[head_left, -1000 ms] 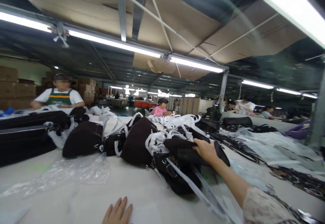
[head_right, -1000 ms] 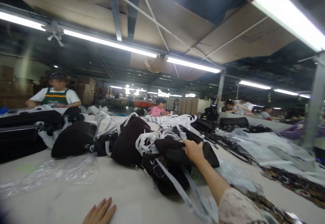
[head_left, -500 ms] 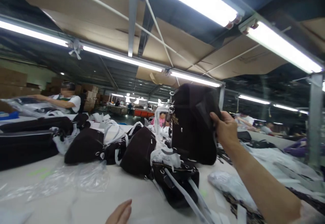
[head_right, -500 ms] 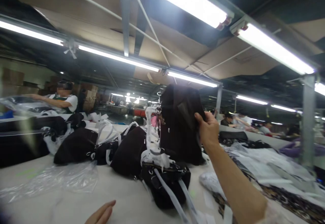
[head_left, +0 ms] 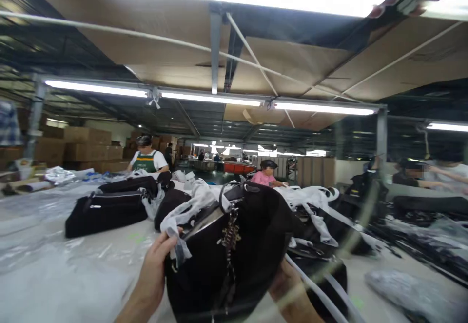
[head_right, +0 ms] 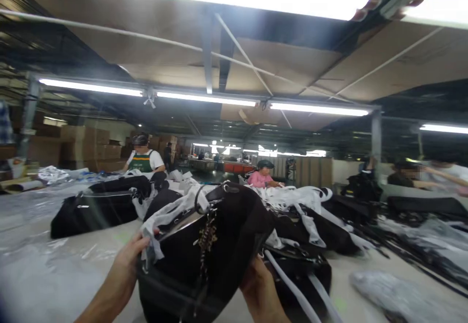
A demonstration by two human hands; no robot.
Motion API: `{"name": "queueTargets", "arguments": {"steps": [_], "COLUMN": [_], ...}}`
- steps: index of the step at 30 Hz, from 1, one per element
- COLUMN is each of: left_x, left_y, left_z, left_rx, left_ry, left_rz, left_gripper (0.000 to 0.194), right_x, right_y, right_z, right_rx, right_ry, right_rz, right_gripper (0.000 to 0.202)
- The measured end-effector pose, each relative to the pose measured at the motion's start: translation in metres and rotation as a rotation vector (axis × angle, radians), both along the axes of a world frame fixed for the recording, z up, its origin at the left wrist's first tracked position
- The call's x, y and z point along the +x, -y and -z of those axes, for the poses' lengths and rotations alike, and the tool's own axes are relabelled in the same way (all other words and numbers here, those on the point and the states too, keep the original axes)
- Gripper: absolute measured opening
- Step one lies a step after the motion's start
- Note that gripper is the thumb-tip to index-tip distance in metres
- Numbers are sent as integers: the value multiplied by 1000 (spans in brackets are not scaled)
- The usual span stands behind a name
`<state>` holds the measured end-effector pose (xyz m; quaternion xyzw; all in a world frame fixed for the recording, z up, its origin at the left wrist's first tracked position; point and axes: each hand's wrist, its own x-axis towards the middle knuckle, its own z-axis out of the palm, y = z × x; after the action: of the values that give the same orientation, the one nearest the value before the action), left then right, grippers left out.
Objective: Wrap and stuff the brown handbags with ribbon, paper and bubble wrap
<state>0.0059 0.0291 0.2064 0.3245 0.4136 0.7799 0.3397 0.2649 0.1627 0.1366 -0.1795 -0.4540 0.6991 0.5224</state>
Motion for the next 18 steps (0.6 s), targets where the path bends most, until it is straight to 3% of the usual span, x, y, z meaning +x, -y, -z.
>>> {"name": "queueTargets", "arguments": {"steps": [2, 4, 6, 9, 12, 15, 18], "left_x": [-9, -15, -20, -29, -34, -35, -31], "left_y": [6, 11, 14, 21, 22, 11, -7], "left_z": [-14, -14, 3, 38, 52, 48, 49], "left_rx": [33, 23, -65, -241, -303, -308, -312], "left_ry": [-67, -135, -206, -271, -335, -413, -402], "left_rz": [-100, -168, -185, -187, -219, -165, -170], "left_gripper": [46, 41, 34, 30, 34, 35, 38], "right_x": [-13, -17, -7, 28, 71, 98, 99], "right_y": [-3, -3, 1, 14, 33, 54, 73], "right_z": [5, 14, 29, 50, 55, 46, 36], "right_rx": [-44, -103, -175, -152, -61, 151, 628], "right_ry": [19, 167, 403, 689, 831, 1034, 1228], "right_rz": [-98, -180, -215, -138, -126, -128, -120], "right_gripper": [39, 34, 28, 18, 18, 28, 54]}}
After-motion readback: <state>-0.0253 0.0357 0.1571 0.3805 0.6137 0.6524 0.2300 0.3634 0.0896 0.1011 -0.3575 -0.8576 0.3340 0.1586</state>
